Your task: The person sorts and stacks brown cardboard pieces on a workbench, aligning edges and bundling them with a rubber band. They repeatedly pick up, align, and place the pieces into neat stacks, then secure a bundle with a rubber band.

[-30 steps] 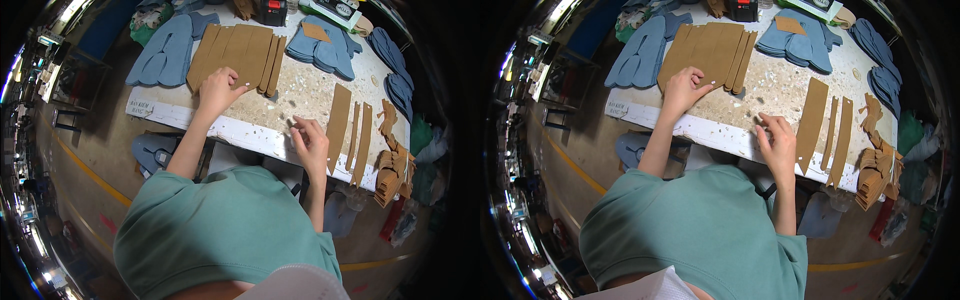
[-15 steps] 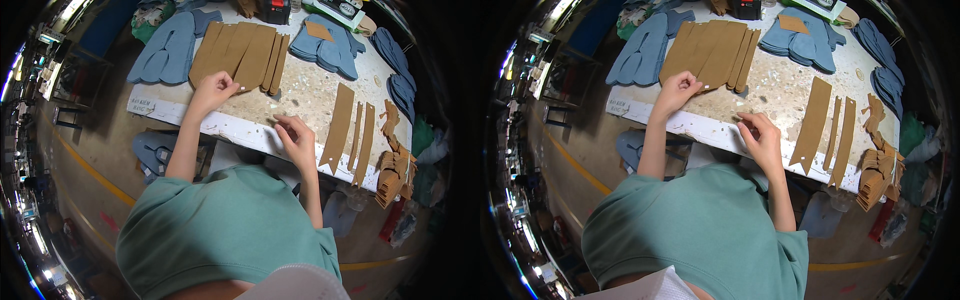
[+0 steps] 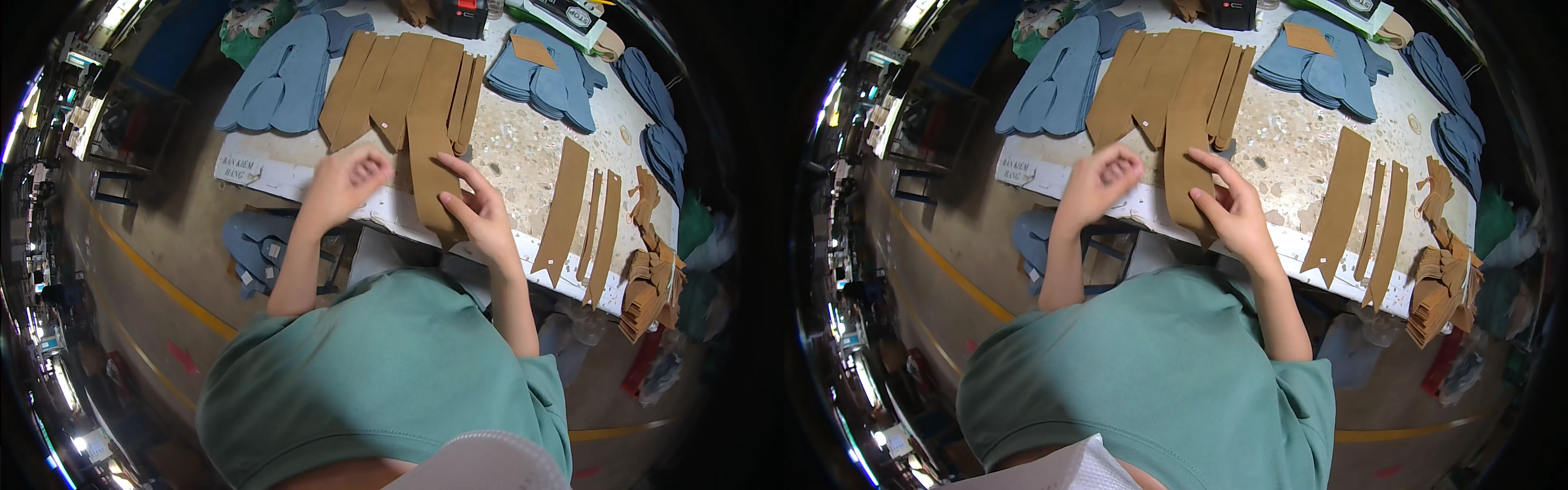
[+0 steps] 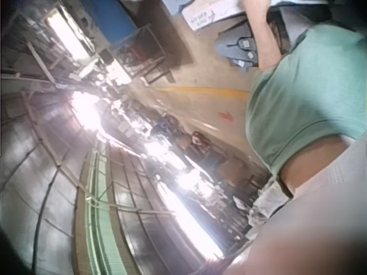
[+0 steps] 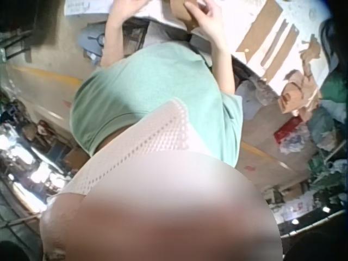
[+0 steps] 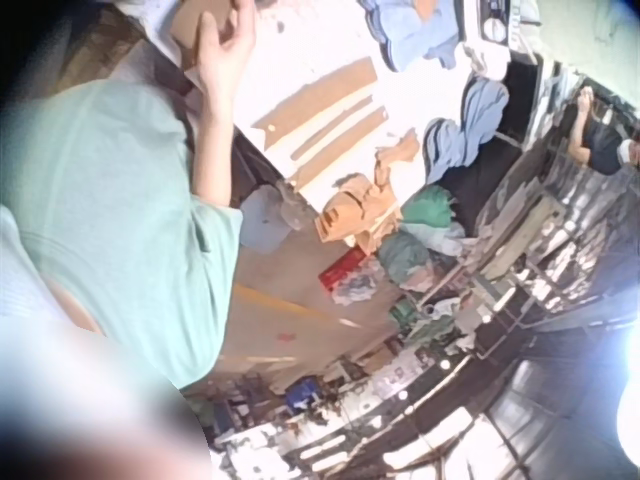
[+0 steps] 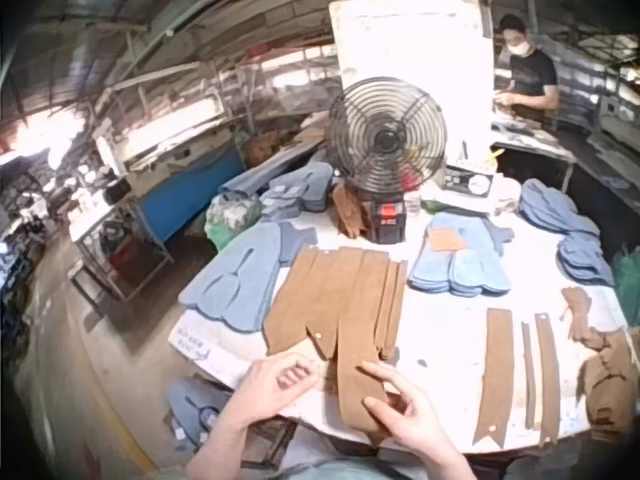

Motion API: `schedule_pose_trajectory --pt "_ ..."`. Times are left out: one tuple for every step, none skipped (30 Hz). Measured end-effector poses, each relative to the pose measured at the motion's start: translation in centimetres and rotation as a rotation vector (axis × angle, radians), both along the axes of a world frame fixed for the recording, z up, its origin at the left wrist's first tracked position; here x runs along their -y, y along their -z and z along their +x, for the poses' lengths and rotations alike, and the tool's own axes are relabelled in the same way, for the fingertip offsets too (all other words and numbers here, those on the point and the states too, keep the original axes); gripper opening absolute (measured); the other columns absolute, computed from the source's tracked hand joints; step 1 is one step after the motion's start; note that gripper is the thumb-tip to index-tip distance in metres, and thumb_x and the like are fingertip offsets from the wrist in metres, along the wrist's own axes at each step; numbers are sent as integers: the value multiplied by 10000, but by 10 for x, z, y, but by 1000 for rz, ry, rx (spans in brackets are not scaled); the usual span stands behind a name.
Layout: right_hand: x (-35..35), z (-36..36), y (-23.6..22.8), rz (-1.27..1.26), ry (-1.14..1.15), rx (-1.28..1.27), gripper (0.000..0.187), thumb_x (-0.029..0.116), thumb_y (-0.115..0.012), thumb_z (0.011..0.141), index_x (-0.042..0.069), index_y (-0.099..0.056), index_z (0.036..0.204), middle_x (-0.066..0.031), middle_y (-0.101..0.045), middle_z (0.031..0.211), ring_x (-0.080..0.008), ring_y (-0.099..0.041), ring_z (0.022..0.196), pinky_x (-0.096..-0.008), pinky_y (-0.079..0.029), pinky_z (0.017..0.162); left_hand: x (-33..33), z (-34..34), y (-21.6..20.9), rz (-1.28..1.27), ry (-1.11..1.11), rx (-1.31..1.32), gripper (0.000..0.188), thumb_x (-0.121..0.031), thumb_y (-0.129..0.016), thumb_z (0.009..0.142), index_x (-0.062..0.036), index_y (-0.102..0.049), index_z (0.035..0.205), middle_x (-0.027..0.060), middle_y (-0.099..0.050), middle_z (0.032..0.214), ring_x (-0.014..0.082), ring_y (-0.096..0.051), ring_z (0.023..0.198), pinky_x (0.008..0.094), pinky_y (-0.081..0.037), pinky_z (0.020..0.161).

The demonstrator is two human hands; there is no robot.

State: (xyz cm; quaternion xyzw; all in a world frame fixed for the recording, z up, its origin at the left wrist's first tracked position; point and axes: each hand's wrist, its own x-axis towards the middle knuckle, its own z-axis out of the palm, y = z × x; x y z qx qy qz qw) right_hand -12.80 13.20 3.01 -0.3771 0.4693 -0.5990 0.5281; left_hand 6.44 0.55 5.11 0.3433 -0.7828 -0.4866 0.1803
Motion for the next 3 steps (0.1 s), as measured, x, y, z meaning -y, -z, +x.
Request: schedule_pose_trajectory --pt "-6 -2 -4 -26 -17 24 508 -47 -543 903 77 -457 1388 -82 -562 1280 -113 -616 1010 -246 -494 874 12 -5 4 -177 -56 -4 139 -90 -665 839 -40 -627 963 34 -652 816 96 -622 699 217 -486 668" --pt "-13 -6 -8 -47 -45 12 522 -49 -539 903 95 -450 1397 -85 -546 1314 -151 -616 1053 -261 -489 905 23 -10 9 -355 -110 -9 150 -96 -674 830 -52 -637 968 29 -652 812 105 -626 695 222 -490 673" --pt "-20 -11 -13 -67 -66 -7 537 -51 -534 904 112 -443 1407 -88 -530 1348 -188 -617 1095 -277 -483 936 33 -16 13 -367 -99 -41 168 -115 -671 836 -91 -657 1001 38 -662 810 140 -637 718 234 -493 707"
